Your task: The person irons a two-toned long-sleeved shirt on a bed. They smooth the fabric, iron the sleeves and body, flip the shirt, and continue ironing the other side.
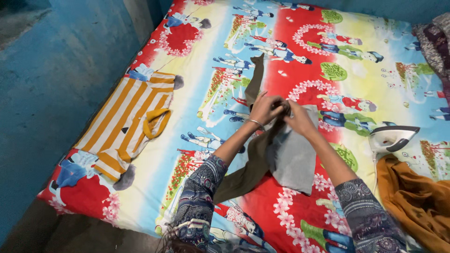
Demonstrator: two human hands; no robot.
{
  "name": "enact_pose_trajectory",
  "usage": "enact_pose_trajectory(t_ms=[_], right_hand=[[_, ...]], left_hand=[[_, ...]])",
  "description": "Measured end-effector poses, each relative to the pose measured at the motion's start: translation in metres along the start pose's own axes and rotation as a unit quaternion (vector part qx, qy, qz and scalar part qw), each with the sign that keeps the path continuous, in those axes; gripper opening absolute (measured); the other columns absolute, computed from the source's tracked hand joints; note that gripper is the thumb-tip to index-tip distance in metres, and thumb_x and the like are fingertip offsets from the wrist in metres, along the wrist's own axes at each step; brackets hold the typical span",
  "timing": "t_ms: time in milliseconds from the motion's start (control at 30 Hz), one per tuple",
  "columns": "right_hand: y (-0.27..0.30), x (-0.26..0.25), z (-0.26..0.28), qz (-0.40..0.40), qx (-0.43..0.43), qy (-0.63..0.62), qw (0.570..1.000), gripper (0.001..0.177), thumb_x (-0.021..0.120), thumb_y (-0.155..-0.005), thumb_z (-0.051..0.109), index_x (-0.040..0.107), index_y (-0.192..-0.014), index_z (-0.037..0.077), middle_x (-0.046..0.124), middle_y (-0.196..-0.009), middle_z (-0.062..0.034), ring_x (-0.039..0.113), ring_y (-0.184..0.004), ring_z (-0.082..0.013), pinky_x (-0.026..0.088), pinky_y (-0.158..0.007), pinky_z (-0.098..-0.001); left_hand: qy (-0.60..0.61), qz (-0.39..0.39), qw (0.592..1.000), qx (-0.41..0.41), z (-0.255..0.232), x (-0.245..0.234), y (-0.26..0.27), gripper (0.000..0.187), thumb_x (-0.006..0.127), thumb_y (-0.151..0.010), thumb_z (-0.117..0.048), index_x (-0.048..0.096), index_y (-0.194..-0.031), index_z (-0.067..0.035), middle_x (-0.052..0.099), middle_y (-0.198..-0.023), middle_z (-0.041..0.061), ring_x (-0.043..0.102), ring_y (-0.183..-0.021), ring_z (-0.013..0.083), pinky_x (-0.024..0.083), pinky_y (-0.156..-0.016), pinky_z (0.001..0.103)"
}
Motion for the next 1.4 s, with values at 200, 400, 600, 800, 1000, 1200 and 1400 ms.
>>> enact_pose_trajectory(t_ms=[200, 400, 600, 800, 1000, 1200, 1400], right_hand=[[-0.028, -0.064, 0.044, 0.025, 0.079, 0.008, 0.997, 0.032, 0.073, -0.084, 0.003, 0.077, -0.116, 0.004, 0.075, -0.086, -0.0137, 0.07, -0.077, -0.0189, 0.054, -0.072, -0.0354], [-0.028, -0.141, 0.078, 0.031, 0.137, -0.112, 0.984, 0.024, 0.079, -0.091, 0.013, 0.077, -0.11, -0.002, 0.076, -0.093, -0.0048, 0.063, -0.082, -0.0081, 0.053, -0.074, -0.0298], [-0.023, -0.201, 0.085, 0.022, 0.12, -0.229, 0.966, 0.026, 0.079, -0.087, 0.005, 0.074, -0.11, -0.007, 0.074, -0.098, -0.0068, 0.065, -0.087, -0.0104, 0.054, -0.078, -0.0267], [-0.017, -0.287, 0.073, -0.049, 0.09, -0.257, 0.961, 0.026, 0.08, -0.087, 0.006, 0.073, -0.109, -0.005, 0.076, -0.104, -0.011, 0.071, -0.093, -0.0171, 0.058, -0.092, -0.032], [0.011, -0.362, -0.023, -0.152, 0.199, -0.189, 0.949, 0.024, 0.079, -0.094, 0.007, 0.071, -0.115, 0.0, 0.073, -0.11, -0.0075, 0.069, -0.096, -0.0163, 0.055, -0.088, -0.0341], [0.03, -0.358, -0.142, -0.204, 0.257, -0.152, 0.932, 0.017, 0.078, -0.097, 0.007, 0.075, -0.111, -0.001, 0.074, -0.103, -0.0053, 0.07, -0.09, -0.0155, 0.06, -0.085, -0.0366], [0.018, -0.402, -0.166, -0.347, 0.145, 0.09, 0.922, 0.021, 0.081, -0.095, 0.0, 0.082, -0.116, 0.001, 0.077, -0.107, -0.0063, 0.07, -0.087, -0.0162, 0.053, -0.079, -0.0409]], left_hand=[[0.217, 0.045, 0.975, -0.01, -0.022, -0.024, -0.018, 0.056, 0.084, -0.084, -0.033, 0.06, -0.131, -0.014, 0.068, -0.126, 0.008, 0.07, -0.114, 0.0231, 0.053, -0.108, 0.043], [0.085, 0.103, 0.991, 0.014, 0.047, -0.021, 0.001, 0.108, 0.097, -0.067, -0.038, 0.039, -0.155, -0.015, 0.051, -0.15, 0.014, 0.05, -0.139, 0.0325, 0.042, -0.116, 0.045], [-0.054, 0.075, 0.996, 0.005, 0.113, 0.035, 0.013, 0.1, 0.091, -0.06, -0.035, 0.048, -0.15, -0.024, 0.057, -0.149, 0.008, 0.054, -0.137, 0.0316, 0.037, -0.114, 0.05], [-0.121, 0.212, 0.968, -0.058, 0.147, 0.084, 0.009, 0.045, 0.084, -0.07, -0.031, 0.076, -0.113, -0.019, 0.076, -0.104, 0.006, 0.068, -0.108, 0.0283, 0.018, -0.12, 0.061], [0.042, -0.044, 0.997, 0.049, 0.139, -0.051, -0.065, 0.011, 0.074, -0.086, -0.015, 0.076, -0.093, -0.007, 0.072, -0.089, 0.009, 0.069, -0.083, 0.0234, 0.054, -0.078, 0.037], [0.013, -0.039, 0.995, 0.093, 0.003, -0.147, -0.145, 0.023, 0.08, -0.087, -0.022, 0.07, -0.09, -0.002, 0.062, -0.082, 0.012, 0.061, -0.072, 0.0246, 0.048, -0.067, 0.036], [-0.005, -0.04, 0.982, 0.182, -0.12, -0.18, -0.17, 0.027, 0.082, -0.092, -0.026, 0.071, -0.094, -0.001, 0.062, -0.088, 0.012, 0.061, -0.078, 0.0272, 0.049, -0.072, 0.037]])
Point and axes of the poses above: each hand's wrist, its own y-axis away from the middle knuckle, its own x-axis out of the palm, z = x × y, the point moved 7 cm from there along -y, towards the middle knuckle
